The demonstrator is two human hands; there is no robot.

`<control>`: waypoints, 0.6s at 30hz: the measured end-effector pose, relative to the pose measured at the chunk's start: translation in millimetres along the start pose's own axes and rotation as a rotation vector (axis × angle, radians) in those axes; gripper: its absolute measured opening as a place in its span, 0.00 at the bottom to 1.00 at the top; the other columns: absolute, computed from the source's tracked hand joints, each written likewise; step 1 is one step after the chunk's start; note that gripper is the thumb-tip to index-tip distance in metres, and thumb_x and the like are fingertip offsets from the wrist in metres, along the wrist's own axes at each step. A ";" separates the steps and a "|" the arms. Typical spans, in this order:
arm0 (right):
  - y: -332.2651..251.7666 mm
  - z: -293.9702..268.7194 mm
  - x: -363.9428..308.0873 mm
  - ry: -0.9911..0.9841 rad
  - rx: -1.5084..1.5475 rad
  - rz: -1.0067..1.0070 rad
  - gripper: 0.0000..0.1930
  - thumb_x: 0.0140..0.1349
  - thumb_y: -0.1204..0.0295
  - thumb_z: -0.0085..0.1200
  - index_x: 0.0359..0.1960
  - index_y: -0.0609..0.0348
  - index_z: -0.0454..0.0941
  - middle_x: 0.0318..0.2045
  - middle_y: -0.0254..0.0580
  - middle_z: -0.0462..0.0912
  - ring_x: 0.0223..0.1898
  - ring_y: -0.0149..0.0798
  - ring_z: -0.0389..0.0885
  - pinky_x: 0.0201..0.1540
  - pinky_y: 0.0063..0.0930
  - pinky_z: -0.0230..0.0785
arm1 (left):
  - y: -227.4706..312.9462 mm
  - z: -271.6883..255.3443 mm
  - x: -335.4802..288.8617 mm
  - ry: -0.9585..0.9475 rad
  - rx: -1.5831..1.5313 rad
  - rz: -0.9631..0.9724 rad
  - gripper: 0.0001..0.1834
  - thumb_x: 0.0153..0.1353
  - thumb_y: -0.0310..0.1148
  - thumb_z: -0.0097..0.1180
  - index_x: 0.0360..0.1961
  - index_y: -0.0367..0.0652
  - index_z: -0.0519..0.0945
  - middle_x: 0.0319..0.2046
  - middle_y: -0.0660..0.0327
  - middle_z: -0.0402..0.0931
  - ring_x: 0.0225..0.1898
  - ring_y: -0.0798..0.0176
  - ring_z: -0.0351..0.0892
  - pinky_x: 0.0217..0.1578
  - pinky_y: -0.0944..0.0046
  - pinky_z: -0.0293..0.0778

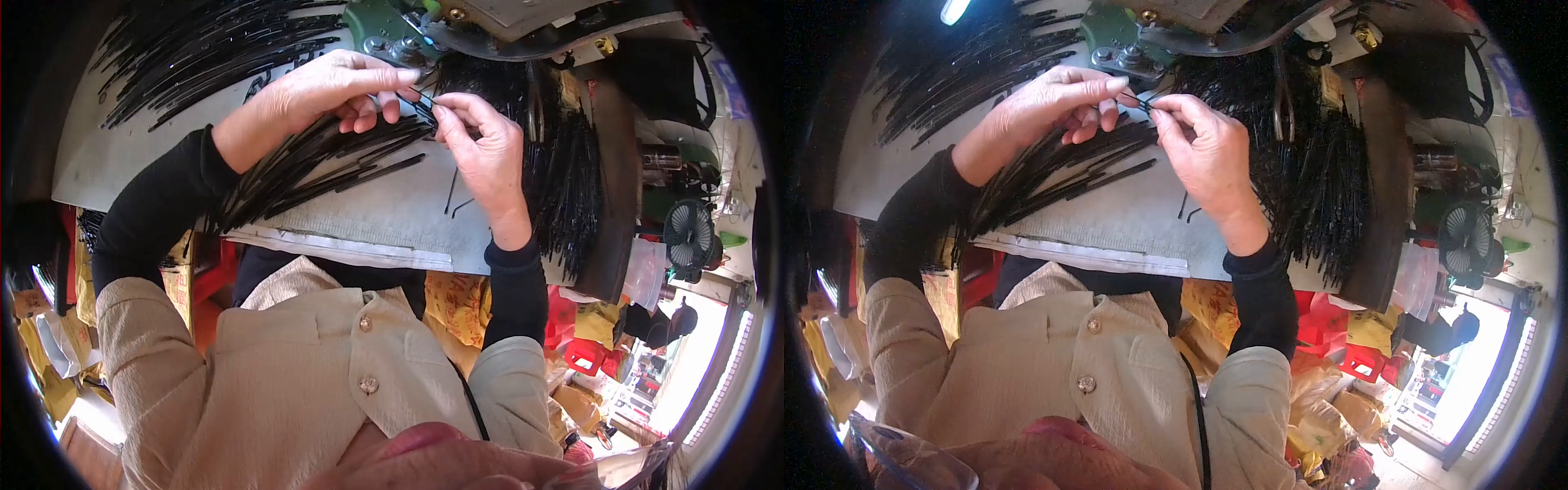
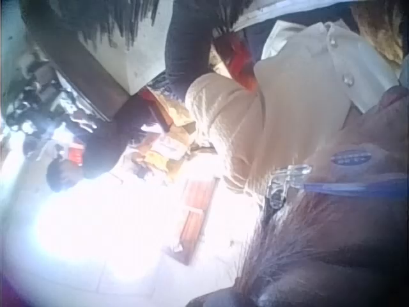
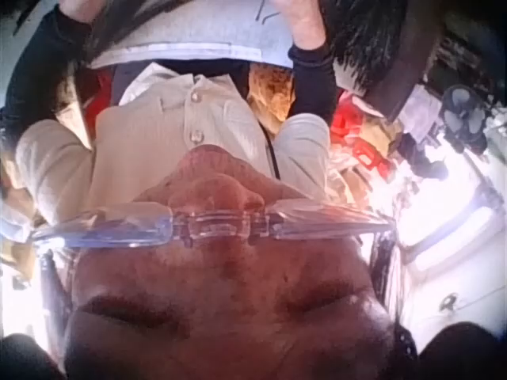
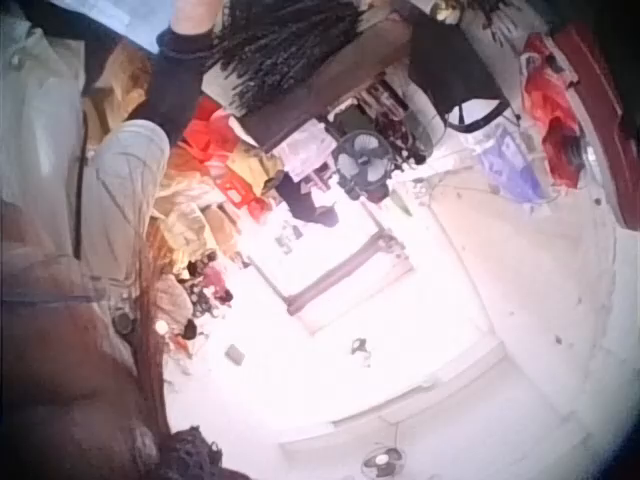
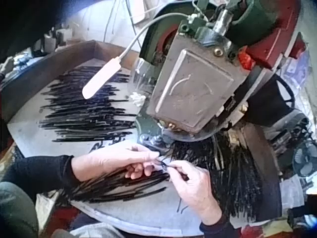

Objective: The person assembles umbrella frame components by picking up ribs and wire pieces, fitting them together, and fastening them using a tabletop machine.

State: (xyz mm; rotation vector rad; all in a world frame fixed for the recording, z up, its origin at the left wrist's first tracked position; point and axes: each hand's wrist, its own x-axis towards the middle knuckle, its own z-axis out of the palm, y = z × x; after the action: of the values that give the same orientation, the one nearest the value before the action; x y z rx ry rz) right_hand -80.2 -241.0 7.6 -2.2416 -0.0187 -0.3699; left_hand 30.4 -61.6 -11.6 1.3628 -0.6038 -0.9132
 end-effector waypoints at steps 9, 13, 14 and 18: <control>-6.1 14.2 0.7 -0.110 0.398 0.229 0.10 0.62 0.74 0.48 0.40 0.68 0.74 0.19 0.33 0.76 0.18 0.21 0.71 0.19 0.13 0.63 | -6.5 5.6 2.6 0.120 -0.045 0.124 0.19 0.58 0.47 0.54 0.31 0.40 0.81 0.24 0.65 0.79 0.18 0.78 0.73 0.17 0.80 0.68; -8.4 15.9 1.2 -0.151 0.451 0.279 0.11 0.62 0.73 0.48 0.41 0.68 0.75 0.18 0.32 0.75 0.17 0.20 0.69 0.18 0.12 0.61 | -7.9 4.8 2.9 0.162 -0.076 0.125 0.18 0.58 0.46 0.55 0.31 0.40 0.81 0.21 0.66 0.77 0.18 0.77 0.72 0.17 0.79 0.67; -10.5 15.6 1.9 -0.165 0.480 0.294 0.12 0.63 0.72 0.47 0.44 0.67 0.74 0.17 0.31 0.73 0.16 0.20 0.67 0.17 0.12 0.59 | -7.7 3.4 3.1 0.160 -0.062 0.126 0.18 0.58 0.46 0.55 0.30 0.40 0.81 0.21 0.66 0.77 0.18 0.77 0.71 0.17 0.78 0.67; -8.9 17.0 1.2 -0.177 0.565 0.323 0.13 0.63 0.71 0.48 0.45 0.67 0.75 0.16 0.29 0.69 0.15 0.20 0.63 0.15 0.11 0.54 | -5.9 0.9 3.1 0.107 -0.067 0.152 0.18 0.58 0.46 0.55 0.30 0.38 0.81 0.19 0.66 0.75 0.17 0.77 0.70 0.17 0.78 0.66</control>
State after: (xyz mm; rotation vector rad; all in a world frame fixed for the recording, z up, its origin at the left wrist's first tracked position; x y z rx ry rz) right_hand -75.9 -222.6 4.5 -1.6732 0.1290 0.0158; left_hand 30.2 -64.4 -17.7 1.2787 -0.5814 -0.7275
